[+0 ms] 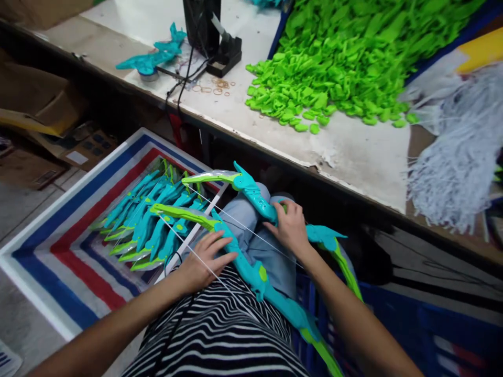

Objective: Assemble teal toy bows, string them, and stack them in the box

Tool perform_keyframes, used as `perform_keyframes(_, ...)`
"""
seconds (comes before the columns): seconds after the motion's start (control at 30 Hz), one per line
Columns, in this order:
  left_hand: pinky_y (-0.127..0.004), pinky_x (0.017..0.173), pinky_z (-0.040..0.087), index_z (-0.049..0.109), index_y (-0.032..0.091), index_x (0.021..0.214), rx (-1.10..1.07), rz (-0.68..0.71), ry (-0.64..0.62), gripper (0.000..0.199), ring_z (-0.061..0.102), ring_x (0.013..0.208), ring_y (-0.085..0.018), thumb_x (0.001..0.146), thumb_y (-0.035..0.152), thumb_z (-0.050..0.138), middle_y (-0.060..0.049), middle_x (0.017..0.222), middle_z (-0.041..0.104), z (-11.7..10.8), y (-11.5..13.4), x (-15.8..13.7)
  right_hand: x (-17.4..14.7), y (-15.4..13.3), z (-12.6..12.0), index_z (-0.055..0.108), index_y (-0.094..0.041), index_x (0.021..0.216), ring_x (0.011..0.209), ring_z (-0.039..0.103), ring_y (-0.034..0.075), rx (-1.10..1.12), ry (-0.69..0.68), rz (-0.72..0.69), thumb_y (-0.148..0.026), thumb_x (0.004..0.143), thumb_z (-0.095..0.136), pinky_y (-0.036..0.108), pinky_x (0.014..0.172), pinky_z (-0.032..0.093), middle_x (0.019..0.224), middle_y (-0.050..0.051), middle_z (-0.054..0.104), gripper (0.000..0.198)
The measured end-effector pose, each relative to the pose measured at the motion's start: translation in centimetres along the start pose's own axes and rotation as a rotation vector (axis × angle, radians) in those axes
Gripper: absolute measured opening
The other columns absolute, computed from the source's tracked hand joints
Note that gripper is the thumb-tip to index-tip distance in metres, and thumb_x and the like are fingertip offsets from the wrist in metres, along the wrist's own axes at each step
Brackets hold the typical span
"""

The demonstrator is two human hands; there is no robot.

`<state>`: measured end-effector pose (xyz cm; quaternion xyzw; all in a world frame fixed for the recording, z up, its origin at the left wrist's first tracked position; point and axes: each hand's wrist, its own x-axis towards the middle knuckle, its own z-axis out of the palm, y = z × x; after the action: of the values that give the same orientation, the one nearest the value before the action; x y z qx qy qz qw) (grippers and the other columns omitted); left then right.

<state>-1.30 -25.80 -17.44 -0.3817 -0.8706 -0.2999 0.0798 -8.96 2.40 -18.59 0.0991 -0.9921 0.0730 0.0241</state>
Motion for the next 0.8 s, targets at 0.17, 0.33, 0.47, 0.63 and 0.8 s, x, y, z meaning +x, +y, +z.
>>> perform_keyframes(0.17,-0.040,0.086,0.048,0.061,0.018,0.112,0.205,0.236,-0.373,0.028,0.060,0.095,-0.023,0.088,0.017,0.046,-0.009,0.092,0.066,3.1,0.3,5.8,3.0,1.8,-2.5,0.054,-0.016,0.114,0.101,0.054,0.026,0.420,-0.291,-0.019,-0.025,0.076,0.058,0.040,0.088,0.045,0.113,0.012,0.059,0.039)
perform_keyframes(0.33,-0.039,0.074,0.047,0.051,0.020,0.127,0.261,0.063,-0.497,0.052,0.058,0.091,-0.027,0.077,0.034,0.060,-0.013,0.104,0.060,1.5,-0.7,8.8,6.7,4.2,-3.8,0.060,-0.016,0.098,0.080,0.060,0.017,0.855,-0.960,-0.134,-0.051,0.066,0.071,0.027,0.071,0.049,0.088,0.002,0.066,0.048)
perform_keyframes(0.47,-0.041,0.082,0.044,0.041,0.018,0.137,0.342,-0.156,-0.531,0.066,0.057,0.097,-0.029,0.077,0.039,0.058,-0.013,0.106,0.060,0.6,-2.3,11.3,9.1,4.1,-2.5,0.063,-0.015,0.094,0.068,0.061,0.015,0.853,-1.248,0.039,-0.058,0.047,0.080,0.026,0.062,0.050,0.078,0.001,0.067,0.066)
perform_keyframes(0.63,-0.045,0.083,0.042,0.053,0.007,0.121,0.368,-0.303,-0.538,0.061,0.052,0.103,-0.034,0.072,0.041,0.063,-0.021,0.112,0.056,1.1,-3.3,13.9,10.6,5.2,-3.1,0.063,-0.015,0.091,0.057,0.060,0.015,0.754,-0.893,0.213,-0.056,0.063,0.074,0.027,0.055,0.051,0.071,0.004,0.067,0.051)
perform_keyframes(0.8,-0.045,0.083,0.042,0.058,0.009,0.107,0.371,-0.306,-0.520,0.038,0.051,0.106,-0.032,0.074,0.026,0.064,-0.019,0.113,0.058,2.2,-4.2,14.4,8.4,8.5,-4.2,0.063,-0.016,0.096,0.058,0.065,0.019,0.660,-0.394,0.168,-0.051,0.081,0.056,0.030,0.054,0.054,0.069,0.007,0.068,0.039)
